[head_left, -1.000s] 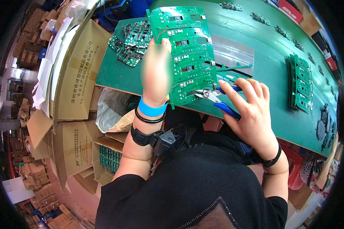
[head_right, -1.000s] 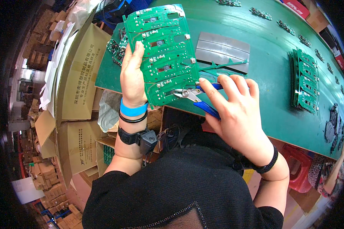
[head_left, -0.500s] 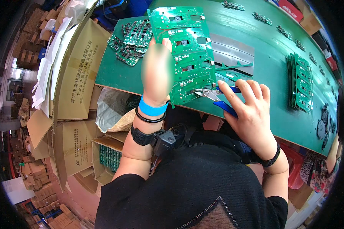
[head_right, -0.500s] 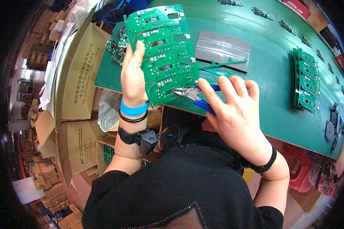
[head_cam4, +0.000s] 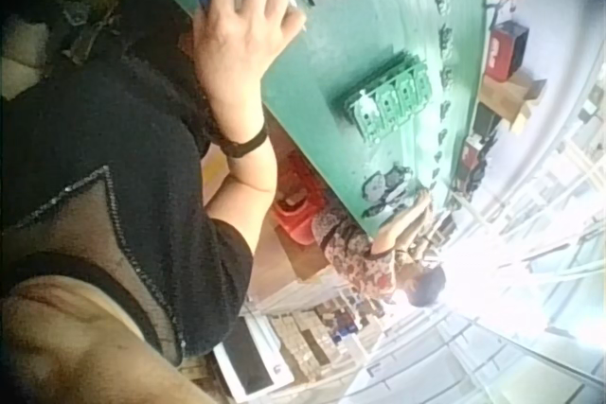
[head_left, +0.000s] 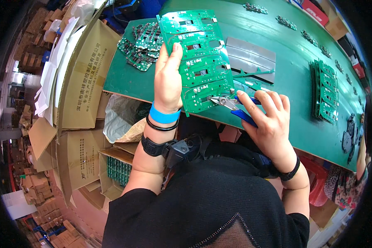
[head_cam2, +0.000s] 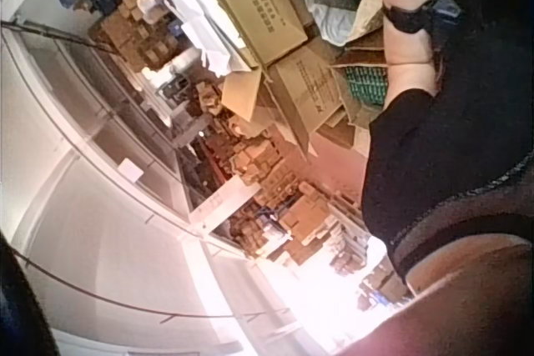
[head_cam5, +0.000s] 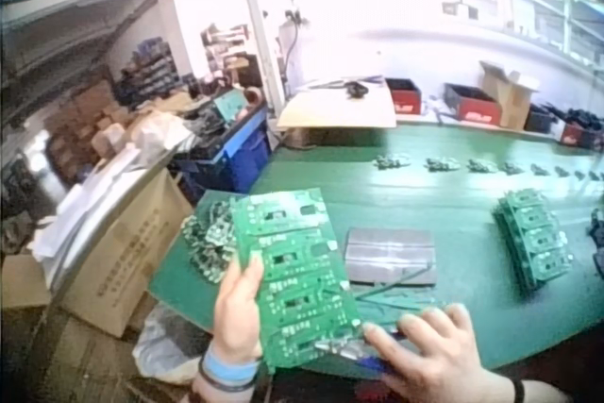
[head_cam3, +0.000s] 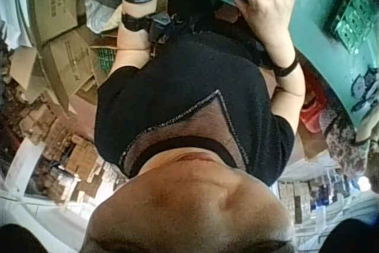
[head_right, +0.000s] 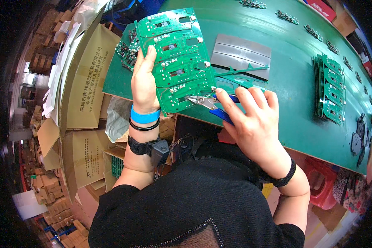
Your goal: The person uses a pair of blue-handled pliers to trim the edges of green circuit boards. They hold the boards in their left hand and carefully cut away excess material along the perimeter. The trimmed boards are then placed into a stack on the table.
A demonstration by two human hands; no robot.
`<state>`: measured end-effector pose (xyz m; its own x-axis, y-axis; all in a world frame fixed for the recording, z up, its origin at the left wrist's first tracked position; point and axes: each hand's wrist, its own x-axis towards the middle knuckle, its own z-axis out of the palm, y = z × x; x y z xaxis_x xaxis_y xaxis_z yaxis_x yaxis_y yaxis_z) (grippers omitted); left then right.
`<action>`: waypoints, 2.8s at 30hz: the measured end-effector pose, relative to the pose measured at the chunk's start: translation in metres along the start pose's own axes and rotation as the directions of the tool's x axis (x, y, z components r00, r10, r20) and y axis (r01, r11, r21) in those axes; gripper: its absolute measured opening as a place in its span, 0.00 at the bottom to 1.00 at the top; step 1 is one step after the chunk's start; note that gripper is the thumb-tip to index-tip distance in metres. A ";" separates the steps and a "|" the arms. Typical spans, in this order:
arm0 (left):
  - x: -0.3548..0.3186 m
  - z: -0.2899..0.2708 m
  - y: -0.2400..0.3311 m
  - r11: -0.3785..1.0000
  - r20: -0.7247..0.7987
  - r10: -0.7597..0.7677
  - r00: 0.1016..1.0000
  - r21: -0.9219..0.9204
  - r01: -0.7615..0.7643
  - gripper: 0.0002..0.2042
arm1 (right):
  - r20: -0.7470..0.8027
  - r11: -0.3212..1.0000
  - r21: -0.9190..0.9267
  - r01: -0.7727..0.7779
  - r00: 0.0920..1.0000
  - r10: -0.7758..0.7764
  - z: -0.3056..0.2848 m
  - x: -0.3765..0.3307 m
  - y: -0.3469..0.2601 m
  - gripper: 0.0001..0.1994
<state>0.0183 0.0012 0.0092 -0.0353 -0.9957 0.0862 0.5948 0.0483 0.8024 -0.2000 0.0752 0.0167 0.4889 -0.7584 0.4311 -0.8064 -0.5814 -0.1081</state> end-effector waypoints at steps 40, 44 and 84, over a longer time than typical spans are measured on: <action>-0.028 0.004 -0.060 0.479 0.468 -0.533 0.705 -0.520 0.707 0.31 | 0.127 0.850 0.244 -0.467 0.884 0.449 -0.019 -0.081 0.076 0.27; -0.032 0.016 -0.069 0.492 0.542 -0.503 0.673 -0.461 0.738 0.29 | 0.057 0.605 0.684 -0.406 0.858 0.511 -0.003 -0.032 0.045 0.17; 0.146 0.091 -0.045 -0.021 0.734 -0.369 0.571 0.607 -0.794 0.17 | 0.116 0.934 0.279 -0.224 0.973 0.199 0.059 0.000 0.067 0.02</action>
<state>-0.0867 -0.1394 0.0398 -0.8288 -0.5275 0.1865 -0.4719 0.8382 0.2735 -0.2346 0.0192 -0.0431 0.3539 -0.8879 0.2938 -0.7701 -0.4549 -0.4472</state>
